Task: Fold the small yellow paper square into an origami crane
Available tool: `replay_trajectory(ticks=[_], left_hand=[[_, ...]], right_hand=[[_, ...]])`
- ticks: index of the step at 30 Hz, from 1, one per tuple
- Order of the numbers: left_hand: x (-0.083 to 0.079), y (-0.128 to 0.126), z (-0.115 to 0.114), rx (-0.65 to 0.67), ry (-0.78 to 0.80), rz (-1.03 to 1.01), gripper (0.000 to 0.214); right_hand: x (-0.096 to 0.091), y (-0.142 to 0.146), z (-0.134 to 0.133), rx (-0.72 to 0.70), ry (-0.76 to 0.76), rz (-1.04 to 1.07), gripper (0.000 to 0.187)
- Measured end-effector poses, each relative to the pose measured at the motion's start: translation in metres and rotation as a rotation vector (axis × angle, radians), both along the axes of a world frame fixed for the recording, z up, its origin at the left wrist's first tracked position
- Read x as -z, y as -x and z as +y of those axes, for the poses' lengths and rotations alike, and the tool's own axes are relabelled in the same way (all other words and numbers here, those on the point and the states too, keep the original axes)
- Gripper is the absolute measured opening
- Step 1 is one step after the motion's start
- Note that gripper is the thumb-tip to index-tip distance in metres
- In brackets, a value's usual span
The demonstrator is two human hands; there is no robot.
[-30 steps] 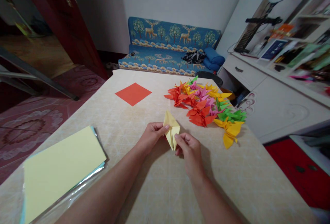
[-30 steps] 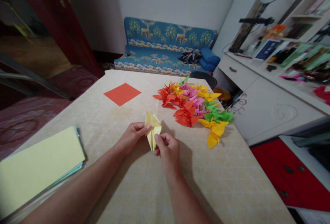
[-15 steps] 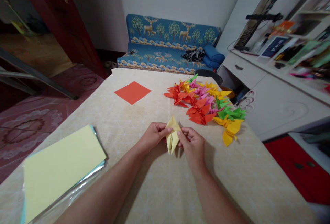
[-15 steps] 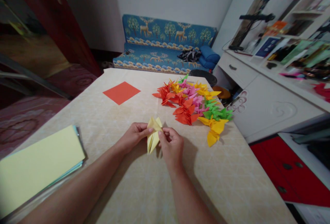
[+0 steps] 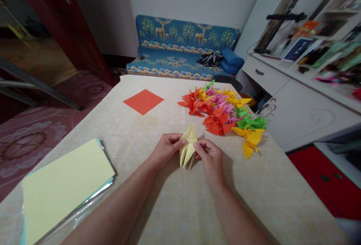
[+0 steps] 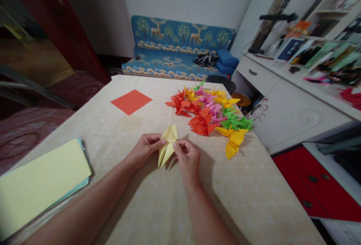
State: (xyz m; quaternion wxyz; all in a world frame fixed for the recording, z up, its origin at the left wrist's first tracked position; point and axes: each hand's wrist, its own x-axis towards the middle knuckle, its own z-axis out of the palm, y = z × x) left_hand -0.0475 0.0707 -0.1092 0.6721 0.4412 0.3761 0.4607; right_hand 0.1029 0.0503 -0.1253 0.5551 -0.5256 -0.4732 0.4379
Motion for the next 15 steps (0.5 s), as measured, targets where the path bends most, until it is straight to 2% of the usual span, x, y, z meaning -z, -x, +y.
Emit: replay_trajectory(ticks=[4, 8, 10, 13, 15], left_hand=[[0.0012, -0.0048, -0.0007, -0.08, -0.043, -0.025, 0.033], [0.0009, -0.0064, -0.0017, -0.106, -0.037, -0.052, 0.062], [0.0006, -0.0061, -0.002, -0.093, -0.023, -0.03, 0.07], [-0.0001, -0.0058, -0.0025, -0.076, 0.013, -0.028, 0.064], [-0.0008, -0.0059, -0.003, -0.054, 0.038, -0.031, 0.054]], right_hand=[[0.0026, 0.0009, 0.0023, 0.035, -0.016, 0.056, 0.017], [-0.0004, 0.0012, 0.0031, 0.061, -0.02, 0.081, 0.017], [-0.0031, 0.0014, 0.003, 0.057, -0.018, 0.104, 0.02], [-0.0058, 0.0013, 0.0026, 0.013, -0.001, 0.096, 0.023], [-0.006, 0.0008, 0.0021, -0.014, 0.0, 0.069, 0.018]])
